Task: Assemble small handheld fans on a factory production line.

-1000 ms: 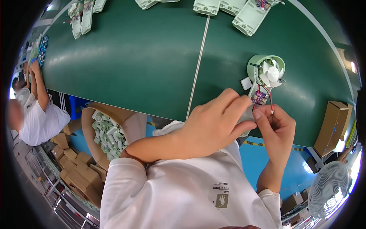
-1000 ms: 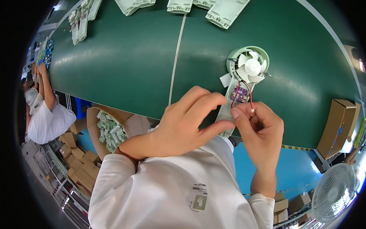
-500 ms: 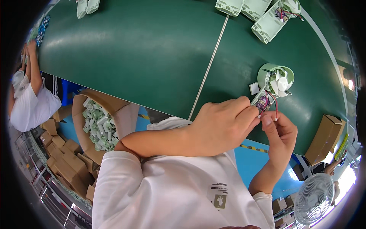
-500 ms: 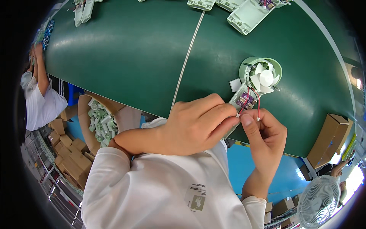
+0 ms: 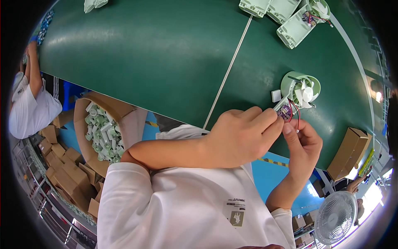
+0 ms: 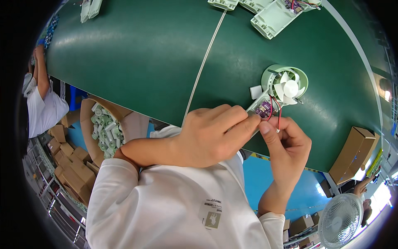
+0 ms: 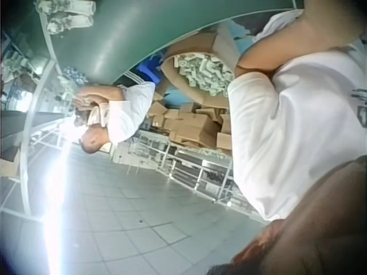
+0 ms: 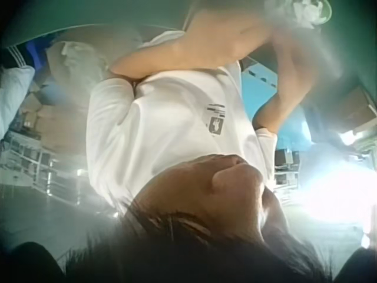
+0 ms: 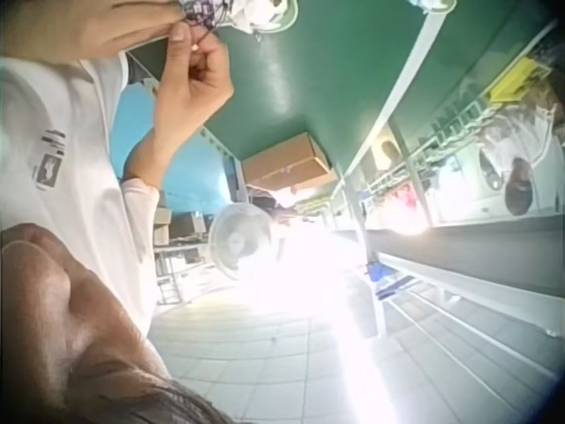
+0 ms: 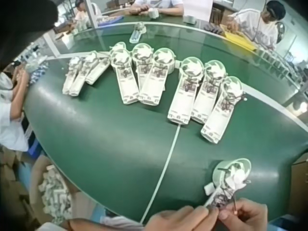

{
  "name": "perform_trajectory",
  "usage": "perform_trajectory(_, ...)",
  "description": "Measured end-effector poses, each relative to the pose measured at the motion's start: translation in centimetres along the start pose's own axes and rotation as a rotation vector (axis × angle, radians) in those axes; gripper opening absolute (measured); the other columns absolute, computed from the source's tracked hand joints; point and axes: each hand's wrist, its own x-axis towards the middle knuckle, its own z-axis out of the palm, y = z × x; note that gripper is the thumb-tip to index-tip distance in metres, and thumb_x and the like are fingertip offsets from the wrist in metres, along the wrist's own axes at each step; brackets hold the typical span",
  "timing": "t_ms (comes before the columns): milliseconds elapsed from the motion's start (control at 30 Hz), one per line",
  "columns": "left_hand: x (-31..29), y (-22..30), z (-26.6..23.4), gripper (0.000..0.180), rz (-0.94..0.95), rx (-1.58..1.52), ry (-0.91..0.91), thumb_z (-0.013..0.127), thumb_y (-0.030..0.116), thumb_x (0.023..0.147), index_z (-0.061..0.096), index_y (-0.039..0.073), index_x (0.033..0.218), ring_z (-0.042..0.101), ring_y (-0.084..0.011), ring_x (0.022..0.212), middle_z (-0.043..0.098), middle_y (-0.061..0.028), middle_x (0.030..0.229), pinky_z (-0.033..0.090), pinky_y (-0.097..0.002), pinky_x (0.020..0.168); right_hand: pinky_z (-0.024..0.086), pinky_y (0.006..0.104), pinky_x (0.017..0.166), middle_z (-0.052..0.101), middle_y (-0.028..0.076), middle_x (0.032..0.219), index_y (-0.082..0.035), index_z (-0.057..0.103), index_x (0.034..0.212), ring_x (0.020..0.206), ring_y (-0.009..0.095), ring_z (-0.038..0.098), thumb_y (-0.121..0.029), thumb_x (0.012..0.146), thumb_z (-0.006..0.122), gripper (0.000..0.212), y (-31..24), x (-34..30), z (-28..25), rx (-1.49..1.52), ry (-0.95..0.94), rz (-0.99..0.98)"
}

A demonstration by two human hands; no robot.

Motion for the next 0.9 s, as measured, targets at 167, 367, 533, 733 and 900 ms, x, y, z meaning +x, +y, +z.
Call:
perform_trajectory(167, 0.1, -0.3, 0.8, 0.029, -0.022, -0.049, 0.1, 0.075, 0.011, 0.073, 0.065, 0.001, 0.098, 0.054, -0.0136, 0.055, 0.051, -0.0011, 0.075, 0.042, -0.026, 0.044, 0.023, 0.0174, 0.051, 0.055, -0.007, 0.071, 0.003, 0.068, 0.092, 0.06, -0.002, 0.037, -0.001, 0.089, 0.07, 0.005, -0.3, 0.2, -0.4, 0.051, -0.006, 0.058)
perform_trajectory(367, 0.3, -0.4, -0.2, 0.027, -0.316, -0.234, -0.224, 0.071, 0.021, 0.086, 0.058, 0.0, 0.098, 0.059, -0.0248, 0.054, 0.057, -0.0085, 0.071, 0.048, -0.0332, 0.046, 0.027, 0.0167, 0.053, 0.06, -0.004, 0.081, 0.002, 0.069, 0.092, 0.062, -0.002, 0.039, 0.003, 0.088, 0.069, 0.005, 0.9, 0.8, -0.2, 0.017, 0.074, -0.141)
perform_trajectory(533, 0.5, -0.5, 0.0, 0.029, -0.28, -0.257, -0.269, 0.064, 0.026, 0.091, 0.053, 0.001, 0.08, 0.064, -0.0274, 0.054, 0.058, -0.0103, 0.061, 0.052, -0.0365, 0.049, 0.025, 0.0162, 0.052, 0.061, -0.003, 0.079, 0.002, 0.068, 0.091, 0.058, -0.001, 0.036, 0.007, 0.083, 0.071, 0.01, 2.9, 1.6, 0.4, -0.039, 0.165, -0.375)
perform_trajectory(733, 0.1, -0.6, 0.2, 0.027, -0.288, -0.263, -0.266, 0.066, 0.023, 0.09, 0.053, 0.001, 0.081, 0.062, -0.0275, 0.054, 0.058, -0.0105, 0.063, 0.05, -0.0364, 0.048, 0.032, 0.0159, 0.05, 0.063, 0.002, 0.079, 0.004, 0.067, 0.089, 0.062, 0.002, 0.047, 0.008, 0.08, 0.073, 0.012, 2.8, 2.2, 0.4, -0.491, 0.163, -0.738)
perform_trajectory(900, 0.2, -0.7, 0.4, 0.028, -0.229, -0.232, -0.293, 0.063, 0.024, 0.091, 0.053, 0.001, 0.079, 0.064, -0.0277, 0.056, 0.059, -0.0103, 0.063, 0.053, -0.0365, 0.052, 0.03, 0.0171, 0.045, 0.062, 0.002, 0.072, 0.003, 0.067, 0.083, 0.056, 0.003, 0.045, 0.006, 0.078, 0.076, 0.012, 2.1, 2.0, 0.6, -0.581, 0.17, -0.798)
